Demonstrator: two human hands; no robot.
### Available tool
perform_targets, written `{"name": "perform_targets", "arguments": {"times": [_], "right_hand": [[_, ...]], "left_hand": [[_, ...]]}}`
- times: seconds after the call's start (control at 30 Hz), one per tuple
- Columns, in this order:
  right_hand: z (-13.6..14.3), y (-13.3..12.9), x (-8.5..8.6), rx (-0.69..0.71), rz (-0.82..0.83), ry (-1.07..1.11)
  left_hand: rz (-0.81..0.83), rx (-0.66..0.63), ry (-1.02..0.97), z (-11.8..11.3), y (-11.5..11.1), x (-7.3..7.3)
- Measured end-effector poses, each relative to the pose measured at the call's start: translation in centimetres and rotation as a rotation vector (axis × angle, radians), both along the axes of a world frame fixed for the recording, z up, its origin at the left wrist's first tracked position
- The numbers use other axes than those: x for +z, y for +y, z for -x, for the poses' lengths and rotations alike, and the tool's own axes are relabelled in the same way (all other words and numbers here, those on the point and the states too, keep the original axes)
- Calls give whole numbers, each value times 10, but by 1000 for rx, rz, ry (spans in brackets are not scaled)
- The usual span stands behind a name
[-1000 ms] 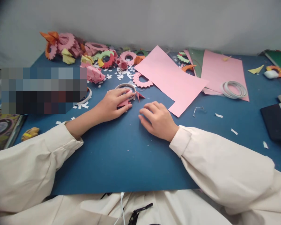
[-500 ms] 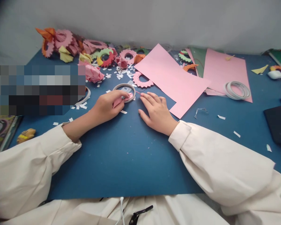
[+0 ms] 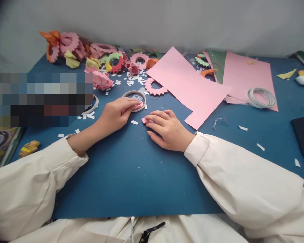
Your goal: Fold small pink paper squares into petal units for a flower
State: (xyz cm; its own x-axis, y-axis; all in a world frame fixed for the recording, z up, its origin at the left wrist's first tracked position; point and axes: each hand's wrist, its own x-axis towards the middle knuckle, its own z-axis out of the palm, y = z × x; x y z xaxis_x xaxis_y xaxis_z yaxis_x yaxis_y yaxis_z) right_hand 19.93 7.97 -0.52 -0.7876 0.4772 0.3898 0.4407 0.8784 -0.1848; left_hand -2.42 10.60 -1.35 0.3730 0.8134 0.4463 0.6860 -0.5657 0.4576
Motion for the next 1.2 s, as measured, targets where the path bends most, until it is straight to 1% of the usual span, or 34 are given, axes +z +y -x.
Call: {"name": "perform_targets", "arguments": {"times": [0.27,0.37,0.47,0.53,0.67,0.73,0.8,0.83,0.87,0.9,0.93,1.0,1.07,1.13,1.2], "right_hand": [[1,0,0,-7,16,-8],[1,0,0,-9,8,-9],[0,0,0,-6,3,-20],[-1,0,-1,-9,-7,-29],[-3,0,-2,-20,-49,-39],[-3,0,-3,-27,-62,-42],[-4,0,-4,-36,-57,-41],[-4,0,-4,-41,-54,-38],[-4,0,-4,-46,-52,-35],[-4,0,-4,-53,-53,-32],[-4,-1,-4,-60,-55,-29],[-4,-1,-3,-68,-51,-22],[-4,-1,-2,-60,-32,-8],[-4,-1,-1,-33,-7,1],[-4,-1,0,-5,10,1]], "left_hand": [[67,80,-126,-5,3,4],[36,79,-136,-6,0,4],[-3,56,-84,-5,-4,3],[-57,-10,-30,-6,-7,2],[-179,-220,12,-8,-18,3],[-184,-303,26,-11,-27,7],[-155,-386,76,-12,-36,11],[-166,-425,98,-12,-40,13],[-189,-430,100,-12,-42,15],[-214,-394,103,-10,-43,17],[-244,-325,109,-8,-43,19],[-289,-106,171,-2,-41,23],[-290,86,345,4,-39,27],[-237,200,555,10,-39,31],[-208,253,598,13,-41,34]]}}
